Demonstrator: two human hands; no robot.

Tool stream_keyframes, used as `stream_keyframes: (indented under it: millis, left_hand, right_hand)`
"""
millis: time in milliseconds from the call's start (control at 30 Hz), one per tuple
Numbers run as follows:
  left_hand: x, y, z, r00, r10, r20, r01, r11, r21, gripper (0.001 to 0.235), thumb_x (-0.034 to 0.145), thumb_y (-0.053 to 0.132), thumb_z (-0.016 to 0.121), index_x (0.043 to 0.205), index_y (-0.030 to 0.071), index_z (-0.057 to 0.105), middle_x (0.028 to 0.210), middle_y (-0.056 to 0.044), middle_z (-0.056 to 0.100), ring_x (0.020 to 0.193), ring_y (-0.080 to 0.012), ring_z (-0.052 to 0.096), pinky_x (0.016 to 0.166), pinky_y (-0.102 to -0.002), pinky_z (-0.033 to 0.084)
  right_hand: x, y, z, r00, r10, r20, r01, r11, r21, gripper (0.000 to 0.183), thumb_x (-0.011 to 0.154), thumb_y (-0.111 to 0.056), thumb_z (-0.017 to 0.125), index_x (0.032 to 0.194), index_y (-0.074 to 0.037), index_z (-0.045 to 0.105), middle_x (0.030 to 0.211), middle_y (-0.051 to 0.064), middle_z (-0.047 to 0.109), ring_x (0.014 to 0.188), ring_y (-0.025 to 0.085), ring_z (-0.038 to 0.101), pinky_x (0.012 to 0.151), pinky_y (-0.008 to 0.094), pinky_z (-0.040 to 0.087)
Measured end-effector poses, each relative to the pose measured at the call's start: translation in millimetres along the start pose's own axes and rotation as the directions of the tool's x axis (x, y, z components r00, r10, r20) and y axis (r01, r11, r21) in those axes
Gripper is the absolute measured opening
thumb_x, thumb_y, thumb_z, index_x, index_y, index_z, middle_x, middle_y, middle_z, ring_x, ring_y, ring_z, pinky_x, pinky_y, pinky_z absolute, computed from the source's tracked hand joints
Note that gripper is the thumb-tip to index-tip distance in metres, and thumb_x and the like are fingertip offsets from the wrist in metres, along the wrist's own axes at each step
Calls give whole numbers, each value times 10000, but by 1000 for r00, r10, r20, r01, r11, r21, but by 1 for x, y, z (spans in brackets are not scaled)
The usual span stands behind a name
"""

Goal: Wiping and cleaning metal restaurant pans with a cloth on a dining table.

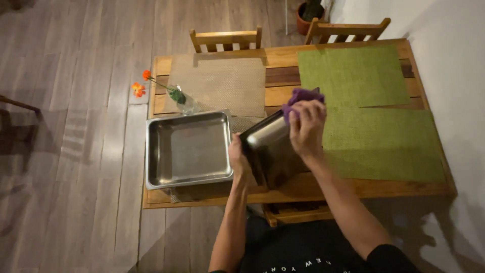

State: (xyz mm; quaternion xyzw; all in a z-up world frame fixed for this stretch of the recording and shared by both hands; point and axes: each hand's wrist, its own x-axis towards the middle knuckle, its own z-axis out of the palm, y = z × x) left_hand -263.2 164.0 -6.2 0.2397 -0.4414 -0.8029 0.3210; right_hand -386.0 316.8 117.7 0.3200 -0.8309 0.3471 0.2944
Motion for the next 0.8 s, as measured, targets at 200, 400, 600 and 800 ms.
stream_keyframes:
  millis: [200,400,600,800]
  left_hand:
    - [-21,58,29,955,-173,240,153,983,100,506,1134,471,380,914,70,597,767,-4,592,632,-116,536,530,-284,470]
    - [-18,72,36,915,-262,308,332,921,-203,375,1121,404,498,1010,65,616,889,-27,621,782,-115,580,697,-277,517]
    - [-13,102,66,941,-331,78,337,936,-98,476,1032,496,491,954,45,620,810,-58,641,667,-148,604,597,-299,542]
    - [8,65,49,970,-240,23,240,953,-184,460,1099,450,519,978,15,605,802,-77,623,649,-165,587,578,-312,521]
  right_hand:
    - [-10,-83,-19,974,-184,136,147,959,243,155,999,-233,626,1034,-101,700,1142,36,654,1188,274,558,1082,477,422]
    - [-29,-81,-26,923,-312,226,272,943,190,288,892,-162,703,1158,-51,703,1328,92,575,1278,360,471,1124,529,398]
    - [-83,-63,-38,918,-319,235,297,946,127,353,890,-137,702,1242,-130,733,1467,104,479,1405,391,364,1218,559,348]
    - [-131,-41,-62,918,-287,274,236,950,204,386,800,-185,700,1180,-133,745,1394,135,483,1300,419,364,1092,554,326]
